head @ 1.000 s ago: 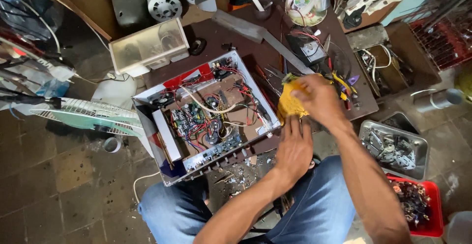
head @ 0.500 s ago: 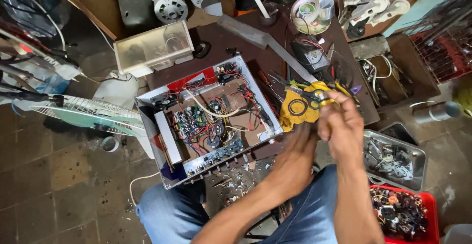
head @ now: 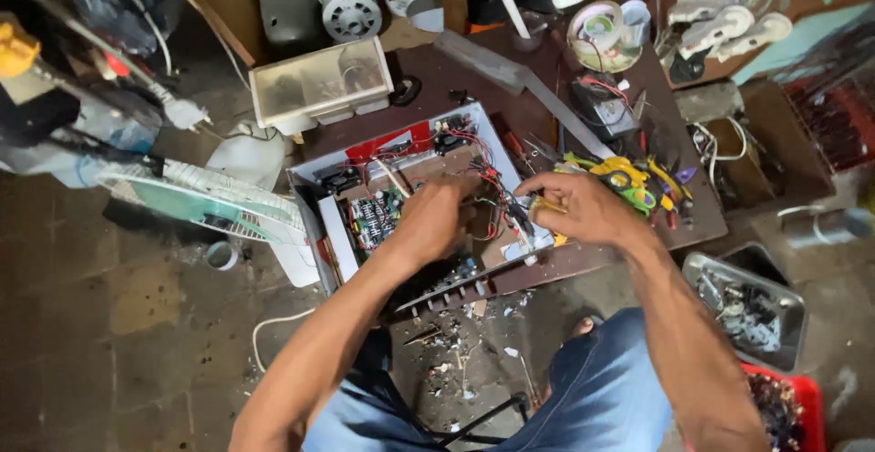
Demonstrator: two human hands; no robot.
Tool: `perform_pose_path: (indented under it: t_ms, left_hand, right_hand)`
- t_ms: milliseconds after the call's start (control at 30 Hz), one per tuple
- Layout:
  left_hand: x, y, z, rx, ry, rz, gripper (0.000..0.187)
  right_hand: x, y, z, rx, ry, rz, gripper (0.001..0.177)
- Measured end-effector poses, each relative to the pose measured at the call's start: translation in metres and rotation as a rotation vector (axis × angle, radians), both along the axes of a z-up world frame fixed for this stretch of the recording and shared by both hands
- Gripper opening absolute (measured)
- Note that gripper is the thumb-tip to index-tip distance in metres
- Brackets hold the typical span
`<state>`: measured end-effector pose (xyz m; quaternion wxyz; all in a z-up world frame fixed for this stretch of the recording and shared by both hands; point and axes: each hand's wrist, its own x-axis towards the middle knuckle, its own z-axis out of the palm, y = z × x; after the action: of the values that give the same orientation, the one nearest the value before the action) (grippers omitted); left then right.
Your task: The person works on the internal wiring of an open electronic device, using a screwdriver to tighten connections on the circuit board. They also use pliers to strip or adjust wires and handle a yellow cloth to wipe components.
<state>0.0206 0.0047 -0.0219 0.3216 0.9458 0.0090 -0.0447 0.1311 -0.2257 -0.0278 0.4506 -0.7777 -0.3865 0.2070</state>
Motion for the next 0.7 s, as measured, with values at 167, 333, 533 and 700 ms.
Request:
perform_pose_path:
  t_ms: [167,333,533,700]
  left_hand:
    - [0.009,0.009,-0.027,-0.083,0.009,0.014,0.019]
    - [0.013,0.009,-0.01,-0.196,-0.097,0.055,0.015]
    - [0.013,0.008,-0.014,-0.279,-0.157,0.071,0.024]
    - [0.016,0.008,-0.015,-0.284,-0.185,0.076,0.025]
  right_hand:
    - [0.028,0.015,0.004,-0.144,0.033,0.183,0.038]
    - [0.044,0.021,-0.013,-0.14,0.071,0.256,0.032]
    - [0.044,0.022,-0.012,-0.084,0.119,0.289,0.033]
    - [0.032,0.025,0.006,-0.1,0.098,0.291,0.037]
